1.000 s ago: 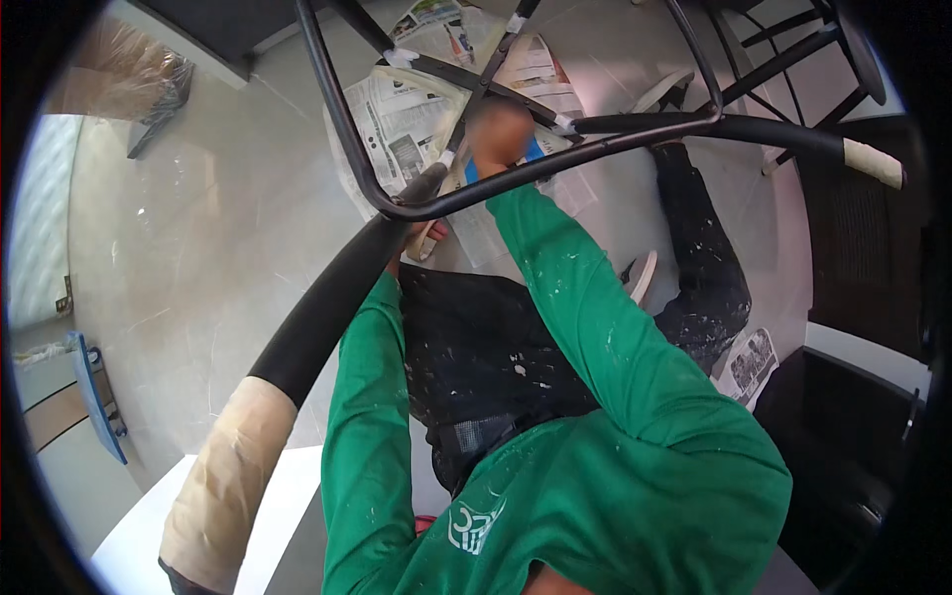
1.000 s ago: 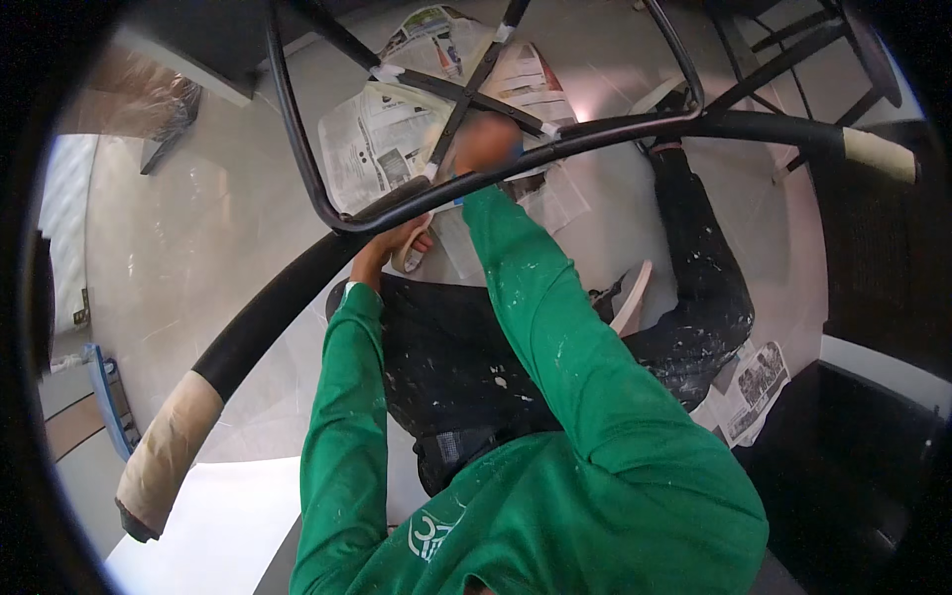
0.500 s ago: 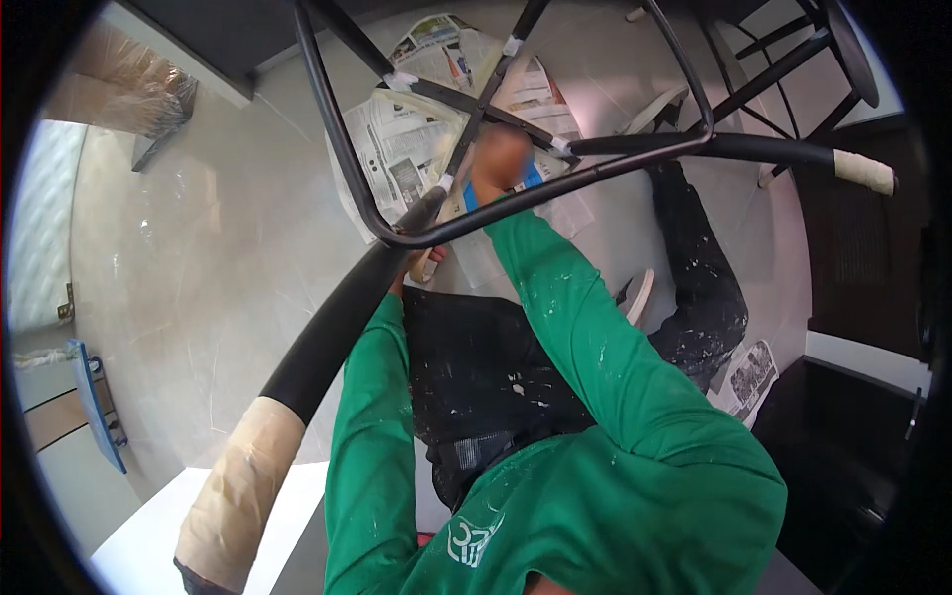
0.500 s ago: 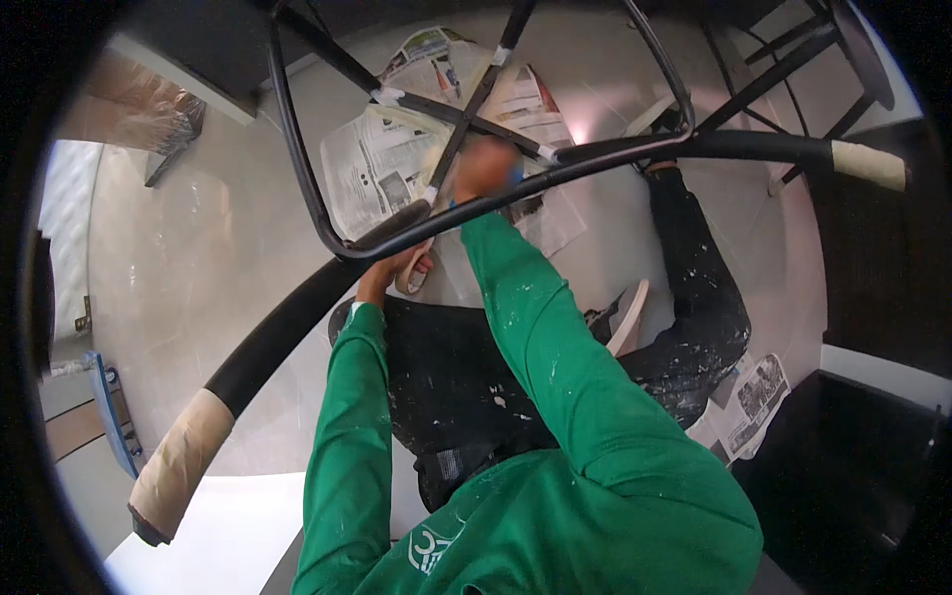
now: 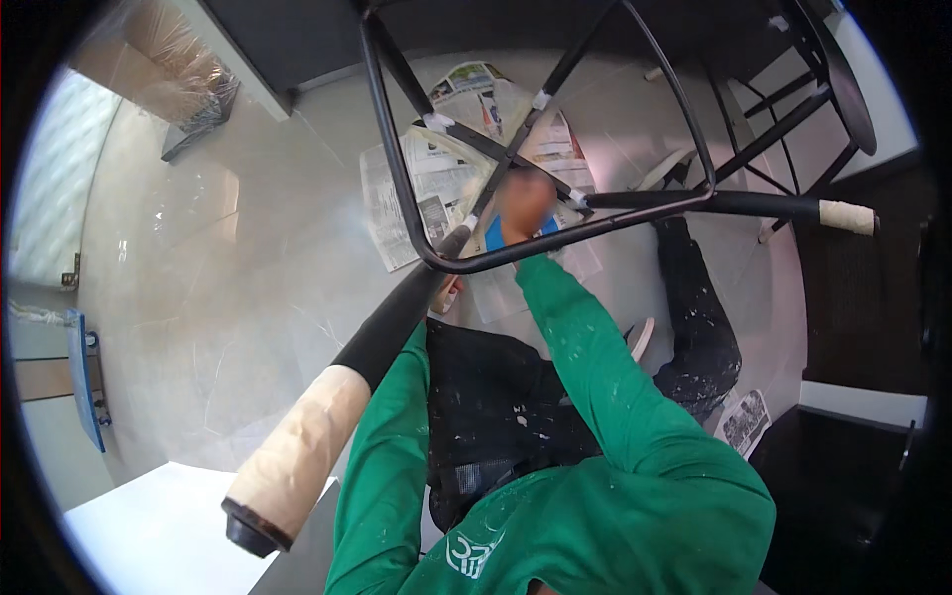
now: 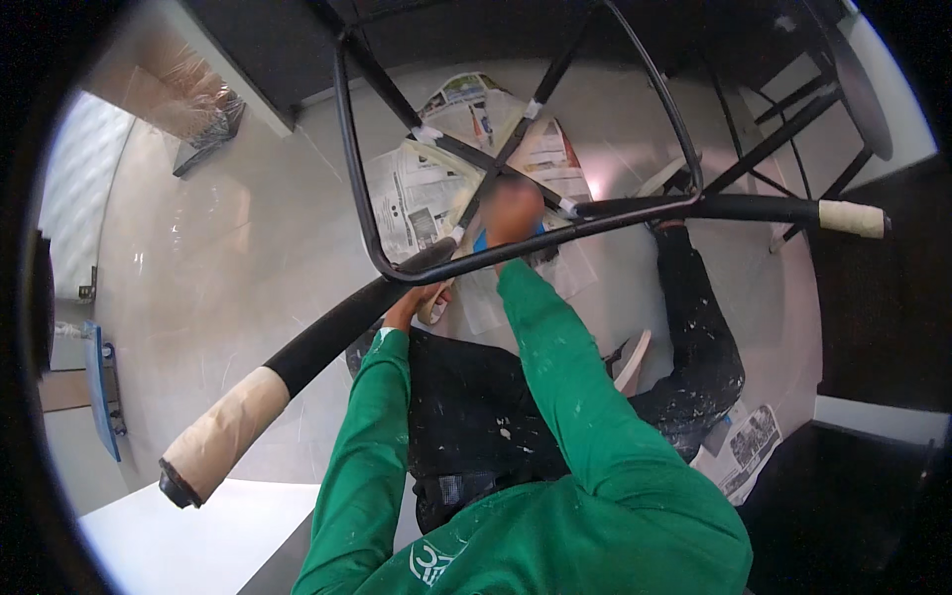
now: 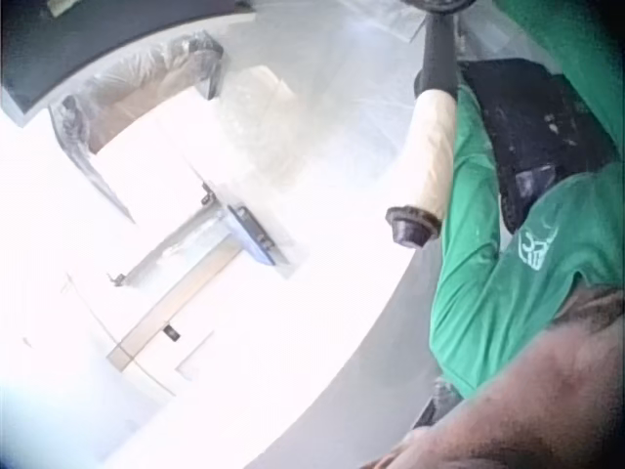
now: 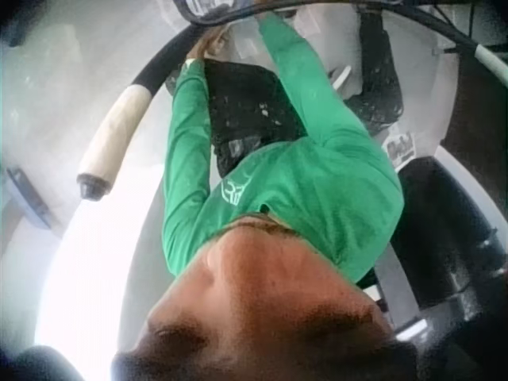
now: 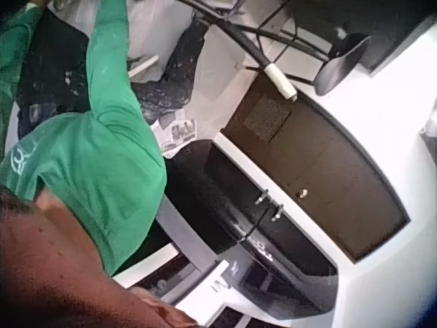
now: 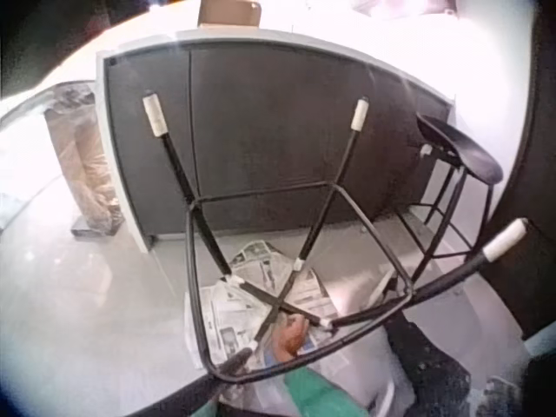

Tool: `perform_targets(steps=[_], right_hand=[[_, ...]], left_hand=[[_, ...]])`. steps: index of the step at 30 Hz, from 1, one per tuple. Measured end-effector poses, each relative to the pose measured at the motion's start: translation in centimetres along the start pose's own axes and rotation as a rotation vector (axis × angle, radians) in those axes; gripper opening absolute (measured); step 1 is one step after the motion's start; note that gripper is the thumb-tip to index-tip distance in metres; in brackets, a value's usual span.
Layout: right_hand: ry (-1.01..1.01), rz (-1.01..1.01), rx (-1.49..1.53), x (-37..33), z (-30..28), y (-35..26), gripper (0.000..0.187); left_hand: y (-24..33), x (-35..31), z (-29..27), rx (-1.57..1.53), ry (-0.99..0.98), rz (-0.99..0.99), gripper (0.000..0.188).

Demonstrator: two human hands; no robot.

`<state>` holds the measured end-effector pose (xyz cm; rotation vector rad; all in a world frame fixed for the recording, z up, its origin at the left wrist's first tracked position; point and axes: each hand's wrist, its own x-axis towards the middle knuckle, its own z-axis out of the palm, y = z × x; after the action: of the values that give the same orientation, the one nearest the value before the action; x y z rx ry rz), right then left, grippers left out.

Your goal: The person tapes newspaper to the legs and seat of a chair while sitting on the floor.

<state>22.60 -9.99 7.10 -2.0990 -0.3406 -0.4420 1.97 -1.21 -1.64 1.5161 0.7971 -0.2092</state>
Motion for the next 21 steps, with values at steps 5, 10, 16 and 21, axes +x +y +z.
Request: perform_targets(steps=[5, 10, 16, 21], right_hand=[[-0.420, -0.653, -0.321, -1.6, -2.4, 2.3, 0.043], [-0.649, -0.688, -0.418, -0.5, -3.3, 3.1, 0.064], [-0.747, -0.963, -0.495, -3.1, -5.0, 3.1, 0.057], [-0.821, -0.877, -0.354, -6.6, -6.9, 2.6, 0.049]], left_hand=[[-0.9, 0.9, -0.2, 0.070, 0.053, 0.070, 0.045], [-1.0, 1.8, -0.1, 0.275, 0.119, 0.211, 0.046], [-2.5, 2.5, 0.1, 0.448, 0.211, 0.336, 0.047], [-3.5, 2.5, 0.4, 0.534, 0.216, 0.370, 0.048]])
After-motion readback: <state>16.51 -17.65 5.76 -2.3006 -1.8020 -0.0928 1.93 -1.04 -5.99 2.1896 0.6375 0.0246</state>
